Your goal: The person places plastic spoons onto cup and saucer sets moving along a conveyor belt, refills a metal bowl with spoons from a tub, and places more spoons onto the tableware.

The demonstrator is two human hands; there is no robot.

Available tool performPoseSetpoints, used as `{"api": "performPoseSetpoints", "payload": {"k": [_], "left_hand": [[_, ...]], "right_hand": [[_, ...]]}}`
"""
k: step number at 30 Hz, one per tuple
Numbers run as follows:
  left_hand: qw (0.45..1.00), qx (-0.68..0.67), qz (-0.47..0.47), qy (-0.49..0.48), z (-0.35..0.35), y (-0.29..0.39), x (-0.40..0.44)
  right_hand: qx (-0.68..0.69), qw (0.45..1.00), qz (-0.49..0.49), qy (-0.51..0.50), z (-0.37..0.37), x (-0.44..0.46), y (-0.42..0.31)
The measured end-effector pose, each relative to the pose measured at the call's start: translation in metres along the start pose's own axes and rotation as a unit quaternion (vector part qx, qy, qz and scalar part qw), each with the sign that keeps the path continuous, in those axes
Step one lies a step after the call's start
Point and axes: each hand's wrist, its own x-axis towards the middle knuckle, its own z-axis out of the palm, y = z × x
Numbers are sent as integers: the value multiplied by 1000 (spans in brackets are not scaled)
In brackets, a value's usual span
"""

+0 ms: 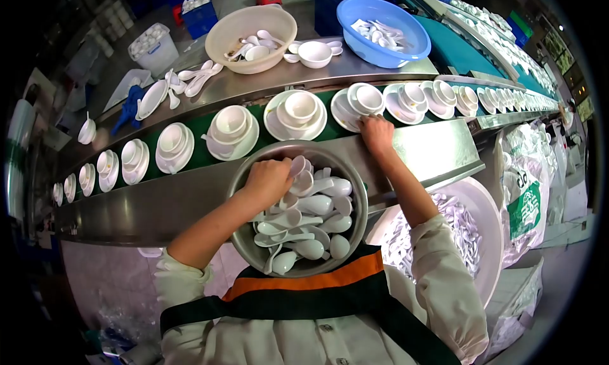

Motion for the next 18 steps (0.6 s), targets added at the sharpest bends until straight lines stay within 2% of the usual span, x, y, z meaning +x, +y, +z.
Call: {"api": "performPoseSetpoints", "payload": {"k": [1,2,4,5,6,7,8,10,11,12,14,15,16,18], "left_hand": [[1000,-17,16,3,0,0,0],[1000,-15,15,4,-3,0,0],[983,-92,109,119,-15,0,-1],[983,-91,107,121,-24,2,0],[975,-131,131,120,-35,6,2],[966,-173,155,117,-43,10,3],[966,-176,152,116,-50,15,6],[955,-272,117,12,-60,23,15],[950,-279,132,38,-57,24,19],[950,-279,137,37,-55,24,21],[941,-261,77,200,-52,24,22],[963,-252,10,93,-53,15,19],[964,-250,14,94,-51,10,15],[995,-32,51,-78,-40,6,4]], "right_hand": [[0,999,7,-44,-3,4,-6],[1,999,6,-42,-7,5,-10],[43,998,-34,-34,-27,4,-24],[181,982,-39,-38,-43,3,-31],[315,947,-44,-44,-70,0,-42],[465,879,-84,-63,-97,-4,-54],[601,786,-119,-81,-120,-10,-63],[580,779,-179,-155,-141,-21,-66],[537,807,-200,-140,-143,-22,-62],[535,810,-197,-136,-141,-23,-56],[520,847,-99,-45,-129,-26,-37],[487,873,-19,-27,-122,-26,-27],[434,901,15,16,-109,-25,-17],[292,955,26,42,-66,-23,4]]}}
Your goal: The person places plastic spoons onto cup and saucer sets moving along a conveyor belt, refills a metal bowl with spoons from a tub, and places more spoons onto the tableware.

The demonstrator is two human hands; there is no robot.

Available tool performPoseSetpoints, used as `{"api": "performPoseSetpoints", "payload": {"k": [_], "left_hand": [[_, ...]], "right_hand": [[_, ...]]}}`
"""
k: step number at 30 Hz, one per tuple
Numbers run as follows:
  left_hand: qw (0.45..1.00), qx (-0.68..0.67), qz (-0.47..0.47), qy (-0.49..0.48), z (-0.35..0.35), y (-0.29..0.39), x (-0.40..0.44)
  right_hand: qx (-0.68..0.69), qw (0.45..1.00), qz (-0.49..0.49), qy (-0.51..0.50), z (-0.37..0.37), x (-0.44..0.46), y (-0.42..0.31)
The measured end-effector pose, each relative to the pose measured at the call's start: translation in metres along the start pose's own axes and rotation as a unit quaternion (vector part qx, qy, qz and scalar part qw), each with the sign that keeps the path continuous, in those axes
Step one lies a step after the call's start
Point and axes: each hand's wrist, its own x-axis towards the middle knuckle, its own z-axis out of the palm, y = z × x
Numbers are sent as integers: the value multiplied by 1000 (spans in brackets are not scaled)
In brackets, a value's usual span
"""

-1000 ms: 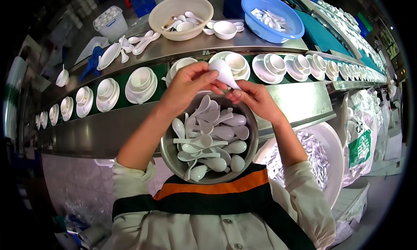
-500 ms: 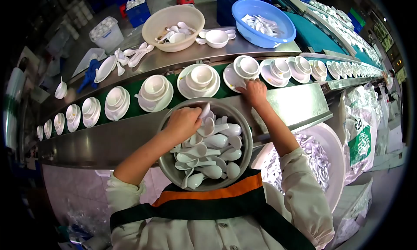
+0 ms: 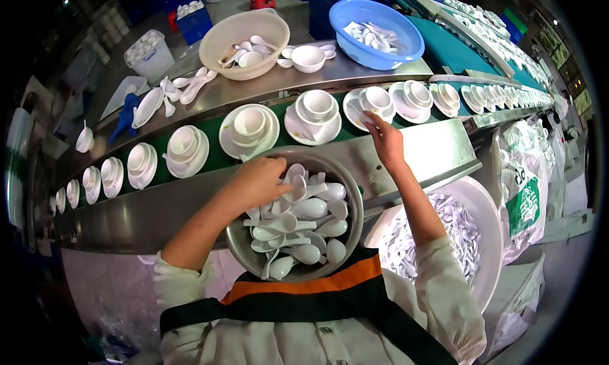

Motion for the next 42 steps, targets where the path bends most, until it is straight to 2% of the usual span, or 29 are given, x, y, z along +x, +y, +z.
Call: {"api": "performPoseSetpoints", "payload": {"k": [2,3,4,6,8,10,11,12,13,14,16,18,22,24,25,26,27,28,30,31,32,34,35,36,38,39,40,42], "left_hand": [[1000,5,7,22,19,3,1],[999,12,14,46,25,2,4],[999,14,12,51,26,-3,8],[980,-195,28,-41,26,-12,11],[973,-223,27,-57,17,-9,9],[963,-258,68,-24,11,1,6],[965,-251,66,-28,7,7,7],[965,-251,66,-30,6,12,6],[971,-215,106,-3,6,17,5],[973,-177,146,26,4,20,4],[975,-171,139,7,1,21,3],[969,-208,109,70,0,17,0],[979,-203,9,0,11,-10,-7],[987,-159,39,6,22,-11,-10],[990,-120,69,26,27,-9,-10],[991,-80,98,45,30,-5,-9],[973,-219,55,-47,30,1,-5],[973,-219,56,-44,31,2,-4],[970,-209,121,-10,31,2,-3],[967,-240,74,-46,23,3,-5],[967,-239,70,-47,21,-3,-5],[970,-160,166,74,20,-17,-7],[979,-162,121,0,9,-12,-13],[979,-164,120,-1,9,-14,-16],[982,-42,155,-103,9,-16,-18],[983,-32,154,-90,12,-14,-16],[983,-32,156,-93,16,-14,-14],[983,-56,149,-91,19,-12,-6]], "right_hand": [[-107,993,-3,-59,30,-4,42],[-93,991,-84,-43,36,0,42],[-87,992,-83,-38,40,1,43],[-83,991,-89,-53,31,1,18],[36,992,-34,-117,9,2,-32],[260,944,-75,-188,-9,-7,-72],[261,944,-70,-189,-16,-12,-89],[190,943,-168,-216,-22,-16,-105],[117,927,-264,-240,-25,-20,-111],[116,927,-263,-239,-23,-25,-108],[68,919,-302,-243,-17,-33,-100],[72,930,-279,-227,-23,-34,-96],[104,985,-44,-133,-39,-27,-74],[110,984,107,-89,-39,-11,-55],[49,997,50,-39,-24,-4,-24],[27,998,45,-35,-6,2,11],[4,997,69,-44,11,7,34],[-19,994,91,-52,18,11,39],[135,962,219,-88,28,12,38],[129,965,206,-101,27,13,33],[132,964,206,-104,27,10,29],[98,981,124,-111,4,5,-14],[146,974,92,-144,-7,0,-33],[192,964,60,-175,-18,-5,-51],[184,957,-88,-208,-31,-21,-79],[185,957,-86,-208,-33,-25,-89],[74,954,-225,-184,-32,-30,-98],[-39,923,-350,-154,-31,-37,-104]]}}
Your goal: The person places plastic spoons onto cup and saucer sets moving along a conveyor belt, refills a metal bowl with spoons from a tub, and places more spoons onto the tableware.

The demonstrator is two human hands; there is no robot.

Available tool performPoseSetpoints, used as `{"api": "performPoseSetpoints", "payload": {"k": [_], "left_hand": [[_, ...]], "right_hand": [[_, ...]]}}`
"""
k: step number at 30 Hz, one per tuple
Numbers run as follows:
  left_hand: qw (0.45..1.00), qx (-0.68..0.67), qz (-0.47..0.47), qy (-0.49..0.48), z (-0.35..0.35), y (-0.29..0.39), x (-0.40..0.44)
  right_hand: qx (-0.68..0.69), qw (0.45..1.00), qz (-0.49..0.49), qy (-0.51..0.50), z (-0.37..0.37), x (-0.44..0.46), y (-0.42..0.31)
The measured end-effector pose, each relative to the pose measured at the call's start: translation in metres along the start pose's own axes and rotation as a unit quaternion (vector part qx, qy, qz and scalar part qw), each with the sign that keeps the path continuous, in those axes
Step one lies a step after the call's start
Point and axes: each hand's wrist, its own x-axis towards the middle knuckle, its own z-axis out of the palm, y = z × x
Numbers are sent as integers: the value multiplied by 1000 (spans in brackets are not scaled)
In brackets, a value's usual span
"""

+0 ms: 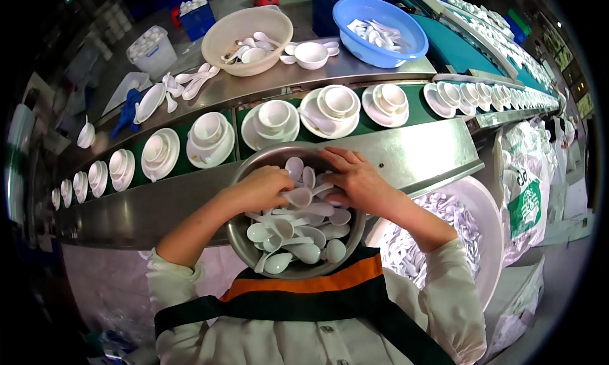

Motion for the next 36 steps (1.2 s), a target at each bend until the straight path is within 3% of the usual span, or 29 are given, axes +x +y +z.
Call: {"api": "performPoseSetpoints", "payload": {"k": [2,4,6,8,10,12,14,16,20,22,24,25,27,30,32,33,34,36], "left_hand": [[999,-41,-21,-4,-8,6,3],[992,-84,26,94,-16,10,1],[979,-181,-41,80,-31,13,-4],[898,-413,-82,129,-34,13,-7],[898,-388,-117,170,-33,1,-7],[892,-400,-131,162,-40,2,-6],[906,-374,-128,149,-40,9,2],[919,-347,-127,136,-40,18,12],[950,-261,-88,149,-36,14,33],[954,-239,-113,141,-49,19,36],[953,-228,-122,160,-49,15,40],[953,-214,-122,177,-47,13,42],[948,-230,-118,188,-43,15,49],[950,-239,-97,178,-37,17,61],[937,-165,-139,275,-28,25,58],[933,-27,-81,350,-26,29,50],[928,44,-57,366,-27,31,40],[940,24,-61,336,-16,33,19]], "right_hand": [[-24,999,-21,-30,-1,0,-1],[29,999,10,-31,-10,-5,-2],[82,995,37,-34,-24,-12,3],[295,905,308,-5,-38,-20,15],[361,841,386,115,-18,-38,51],[327,815,462,121,-6,-42,83],[223,844,479,90,25,-54,116],[-70,902,417,85,56,-53,128],[-113,918,374,71,84,-34,133],[-144,898,415,-10,79,-22,124],[-86,923,373,33,61,-12,111],[95,918,378,71,49,-7,101],[425,837,324,120,24,1,74],[470,828,303,44,10,-4,55],[455,819,342,66,8,-15,68],[418,819,384,88,9,-26,81],[380,815,423,110,11,-38,97],[334,806,464,153,29,-72,140]]}}
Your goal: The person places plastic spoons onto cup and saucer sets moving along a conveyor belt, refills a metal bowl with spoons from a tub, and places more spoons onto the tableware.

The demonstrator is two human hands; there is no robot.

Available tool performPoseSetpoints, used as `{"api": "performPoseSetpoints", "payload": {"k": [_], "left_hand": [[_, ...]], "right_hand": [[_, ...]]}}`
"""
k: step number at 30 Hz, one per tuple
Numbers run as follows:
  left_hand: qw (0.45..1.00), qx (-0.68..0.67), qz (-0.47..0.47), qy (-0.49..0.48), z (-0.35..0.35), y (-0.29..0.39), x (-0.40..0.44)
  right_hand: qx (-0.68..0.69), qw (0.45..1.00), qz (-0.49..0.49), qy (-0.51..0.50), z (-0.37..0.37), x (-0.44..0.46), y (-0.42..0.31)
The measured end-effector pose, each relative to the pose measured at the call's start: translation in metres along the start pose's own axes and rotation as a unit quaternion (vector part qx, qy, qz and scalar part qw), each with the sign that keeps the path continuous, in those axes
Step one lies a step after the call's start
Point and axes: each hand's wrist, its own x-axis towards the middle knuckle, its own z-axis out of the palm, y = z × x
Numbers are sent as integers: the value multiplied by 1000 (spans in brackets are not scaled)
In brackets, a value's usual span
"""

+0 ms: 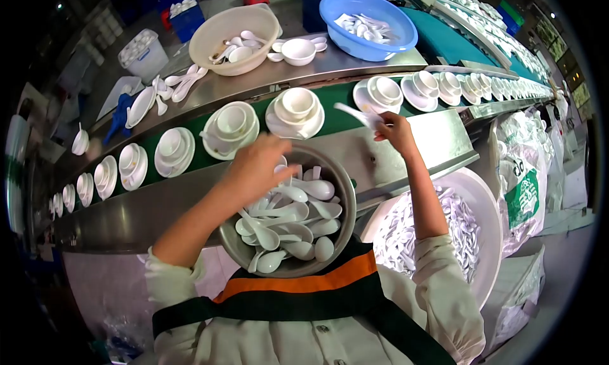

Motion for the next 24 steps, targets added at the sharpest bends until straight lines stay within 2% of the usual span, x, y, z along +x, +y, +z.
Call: {"api": "performPoseSetpoints", "payload": {"k": [1,2,4,6,9,10,12,13,14,15,16,17,18,19,20,21,23,24], "left_hand": [[994,45,31,-92,0,0,-14],[978,88,58,-183,1,0,-24],[978,84,60,-180,19,-11,-38],[979,85,60,-174,23,-19,-46],[979,37,102,-172,9,-29,-52],[980,38,95,-169,0,-33,-53],[984,-106,77,-125,-23,-34,-54],[987,-136,46,-76,-32,-34,-51],[978,-190,-71,-46,-40,-33,-50],[967,-223,-120,-19,-45,-35,-45],[953,-254,-166,9,-50,-40,-39],[953,-253,-166,12,-50,-48,-33],[927,-321,-183,62,-43,-61,-26],[895,-386,-196,111,-36,-72,-23],[896,-385,-189,115,-29,-81,-25],[866,-425,-231,130,-21,-90,-26],[813,-484,-293,135,-14,-87,-27],[811,-500,-283,112,-6,-91,-28]], "right_hand": [[-122,992,-25,36,-12,14,28],[-135,990,20,45,-15,18,26],[-84,991,75,78,-9,33,31],[-102,991,74,54,2,42,28],[-398,917,-8,23,19,37,3],[-452,887,-80,52,29,26,-18],[-350,918,-186,11,54,6,-69],[-283,932,-223,-50,70,-10,-101],[-214,918,-317,-109,86,-20,-114],[-242,879,-379,-160,105,-33,-128],[-328,826,-412,-202,125,-43,-132],[-398,787,-400,-249,143,-52,-135],[-493,728,-371,-300,158,-56,-133],[-494,708,-402,-303,165,-55,-125],[-497,688,-434,-304,169,-52,-121],[-501,685,-437,-297,164,-49,-125],[-281,812,-404,-315,137,-40,-131],[-287,812,-404,-310,122,-33,-134]]}}
